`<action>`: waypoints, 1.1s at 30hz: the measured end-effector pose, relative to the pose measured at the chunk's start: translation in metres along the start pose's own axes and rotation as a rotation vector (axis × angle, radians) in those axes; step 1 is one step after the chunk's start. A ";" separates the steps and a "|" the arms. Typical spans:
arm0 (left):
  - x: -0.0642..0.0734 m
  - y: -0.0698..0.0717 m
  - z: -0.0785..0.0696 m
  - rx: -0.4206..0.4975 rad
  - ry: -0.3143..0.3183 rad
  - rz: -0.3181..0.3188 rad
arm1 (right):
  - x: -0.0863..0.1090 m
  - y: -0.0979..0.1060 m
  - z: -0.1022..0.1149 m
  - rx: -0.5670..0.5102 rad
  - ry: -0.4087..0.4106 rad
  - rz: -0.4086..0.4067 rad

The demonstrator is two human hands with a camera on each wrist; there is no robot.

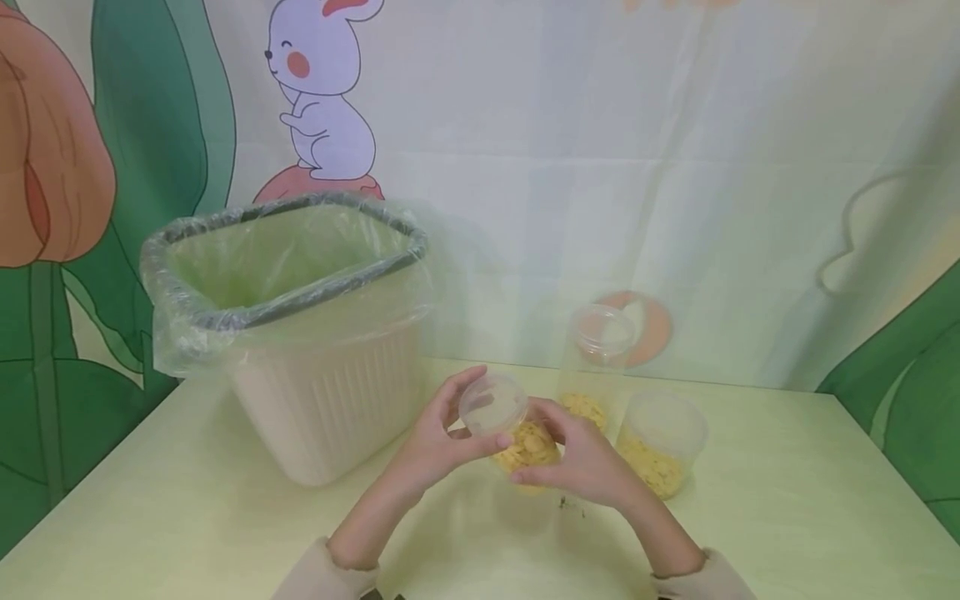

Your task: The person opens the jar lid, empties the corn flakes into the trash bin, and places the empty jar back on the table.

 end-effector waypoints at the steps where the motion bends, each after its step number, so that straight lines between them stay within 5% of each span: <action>1: 0.000 0.000 -0.001 0.002 -0.006 0.009 | 0.000 0.001 0.000 -0.002 0.001 0.002; 12: 0.002 0.004 -0.011 -0.017 -0.048 0.075 | 0.001 0.005 0.005 -0.030 0.005 0.026; 33: 0.002 0.007 -0.009 -0.025 -0.026 0.015 | 0.002 0.013 0.014 0.060 0.022 -0.030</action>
Point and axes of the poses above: each hand's wrist, its own x-axis away from the middle knuckle, its own y-axis out of the back of the hand, z = x × y, the point moved 8 cm from there along -x, towards the middle knuckle, and after that the axes turned 9 degrees about y, right-handed, at the moved point
